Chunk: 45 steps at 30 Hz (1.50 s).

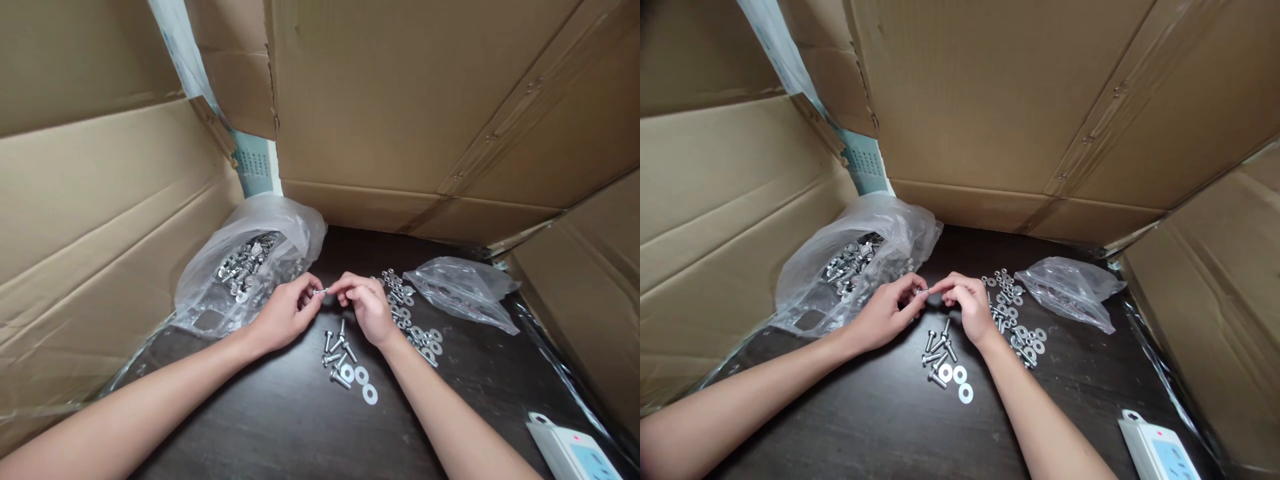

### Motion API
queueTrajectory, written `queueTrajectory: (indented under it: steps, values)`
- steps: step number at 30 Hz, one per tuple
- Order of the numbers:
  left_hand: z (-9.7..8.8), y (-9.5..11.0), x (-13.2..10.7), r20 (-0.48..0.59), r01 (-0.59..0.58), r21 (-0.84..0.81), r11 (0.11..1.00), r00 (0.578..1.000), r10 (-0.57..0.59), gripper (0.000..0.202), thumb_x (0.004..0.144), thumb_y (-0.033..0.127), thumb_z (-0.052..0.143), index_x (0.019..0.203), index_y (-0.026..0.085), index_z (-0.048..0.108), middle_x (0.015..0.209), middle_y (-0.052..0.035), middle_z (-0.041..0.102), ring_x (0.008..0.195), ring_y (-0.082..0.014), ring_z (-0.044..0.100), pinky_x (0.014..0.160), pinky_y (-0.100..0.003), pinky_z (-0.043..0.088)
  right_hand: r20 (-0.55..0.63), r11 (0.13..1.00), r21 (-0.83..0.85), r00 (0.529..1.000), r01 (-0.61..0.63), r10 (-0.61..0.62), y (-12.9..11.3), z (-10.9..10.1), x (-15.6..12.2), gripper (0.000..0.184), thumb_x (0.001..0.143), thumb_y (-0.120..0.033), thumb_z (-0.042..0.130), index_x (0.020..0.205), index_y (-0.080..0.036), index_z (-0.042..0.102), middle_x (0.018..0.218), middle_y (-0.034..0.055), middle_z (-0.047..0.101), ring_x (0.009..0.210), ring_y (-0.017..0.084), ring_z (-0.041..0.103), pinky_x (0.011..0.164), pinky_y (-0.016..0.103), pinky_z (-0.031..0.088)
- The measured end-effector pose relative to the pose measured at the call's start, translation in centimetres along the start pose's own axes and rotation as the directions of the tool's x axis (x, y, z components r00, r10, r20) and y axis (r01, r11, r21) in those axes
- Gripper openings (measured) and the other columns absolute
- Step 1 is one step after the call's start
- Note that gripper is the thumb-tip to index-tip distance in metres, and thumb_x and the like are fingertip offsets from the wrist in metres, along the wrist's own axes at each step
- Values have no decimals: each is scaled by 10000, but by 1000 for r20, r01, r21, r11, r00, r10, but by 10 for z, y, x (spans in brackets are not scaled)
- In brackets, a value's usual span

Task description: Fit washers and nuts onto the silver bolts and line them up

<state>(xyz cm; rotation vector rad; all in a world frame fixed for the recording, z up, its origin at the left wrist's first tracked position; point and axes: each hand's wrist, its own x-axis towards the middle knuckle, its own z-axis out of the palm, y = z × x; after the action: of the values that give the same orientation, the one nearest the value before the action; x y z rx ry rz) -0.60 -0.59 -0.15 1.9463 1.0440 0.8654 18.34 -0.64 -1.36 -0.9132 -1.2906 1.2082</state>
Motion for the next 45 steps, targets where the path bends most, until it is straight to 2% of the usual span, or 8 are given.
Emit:
queueTrajectory:
  steps: [3, 6, 10, 16, 45]
  values:
    - [0, 0, 0, 1, 6, 4, 1000, 1000, -6, 149, 999, 312, 525, 1000, 179, 591, 765, -6, 675, 675, -152, 635, 654, -268, 474, -57, 997, 81, 998, -18, 23, -1, 0, 1, 260, 678, -248, 543, 646, -189, 794, 618, 37, 606, 592, 157, 497, 558, 297, 367]
    - [0, 0, 0, 5, 6, 2, 1000, 1000, -6, 156, 1001, 318, 520, 1012, 180, 591, 761, -6, 671, 678, -157, 634, 662, -275, 476, -102, 991, 121, 992, -57, 70, -3, 2, 2, 263, 664, -256, 562, 729, -188, 808, 585, 15, 584, 569, 147, 472, 548, 286, 355]
    - [-1, 1, 0, 6, 7, -6, 1000, 1000, -7, 161, 1005, 325, 512, 1005, 183, 586, 759, -5, 671, 670, -157, 628, 658, -278, 476, -50, 996, 4, 994, -94, 94, -3, 3, 2, 235, 677, -236, 576, 767, -178, 785, 588, -2, 571, 572, 138, 467, 558, 280, 364]
    - [-1, 2, 0, 7, -5, -6, 1000, 1000, 5, 151, 1003, 320, 515, 1002, 186, 585, 760, -1, 673, 660, -152, 624, 653, -273, 475, -19, 983, -160, 996, -85, 83, -9, 4, 2, 192, 690, -262, 553, 759, -189, 717, 561, -25, 543, 546, 135, 459, 556, 280, 406]
    - [-1, 0, 0, -6, -18, -1, 1000, 1000, 18, 144, 1003, 307, 518, 1001, 184, 592, 780, -6, 691, 691, -159, 654, 668, -278, 493, -6, 958, -269, 995, -96, 98, -8, 9, 0, 102, 690, -270, 537, 698, -200, 611, 583, -32, 505, 577, 141, 451, 572, 282, 359]
